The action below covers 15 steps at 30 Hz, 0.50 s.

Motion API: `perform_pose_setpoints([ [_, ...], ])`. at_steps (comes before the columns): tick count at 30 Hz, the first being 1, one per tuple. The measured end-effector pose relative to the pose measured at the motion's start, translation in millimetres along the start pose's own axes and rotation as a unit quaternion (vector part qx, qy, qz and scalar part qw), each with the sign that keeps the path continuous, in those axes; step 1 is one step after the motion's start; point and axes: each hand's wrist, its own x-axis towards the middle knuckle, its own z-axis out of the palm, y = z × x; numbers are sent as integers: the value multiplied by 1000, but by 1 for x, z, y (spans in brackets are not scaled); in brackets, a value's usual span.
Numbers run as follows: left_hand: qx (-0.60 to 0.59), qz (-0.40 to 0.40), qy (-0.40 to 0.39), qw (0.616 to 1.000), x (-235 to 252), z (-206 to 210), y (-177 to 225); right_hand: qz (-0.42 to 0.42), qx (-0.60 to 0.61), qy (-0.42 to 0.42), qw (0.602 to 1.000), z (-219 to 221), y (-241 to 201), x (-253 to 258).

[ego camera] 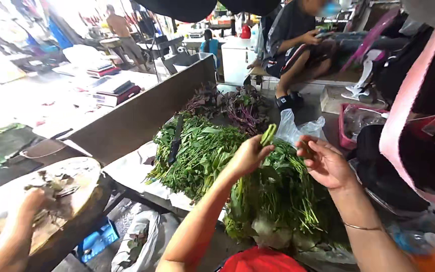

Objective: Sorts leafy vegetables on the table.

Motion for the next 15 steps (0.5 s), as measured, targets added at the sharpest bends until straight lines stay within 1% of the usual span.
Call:
perform_pose_setpoints([
  [2,24,-1,-10,1000,-7,11,6,-34,-15,-9,999,3,-5,9],
  [5,39,-9,-37,999,-13,22,14,-116,-137,-34,983,-4,-6,19],
  [6,44,-9,-45,998,-12,24,15,-125,-172,-43,976,-7,-6,20],
  [10,67,11,-70,995,-4,34,14,-89,-318,-83,940,-8,-1,23],
  [12,57,38,-80,994,1,42,14,-88,-372,-91,920,-5,5,24],
  [15,0,42,-98,994,7,50,6,-98,-371,-71,921,-16,8,26],
])
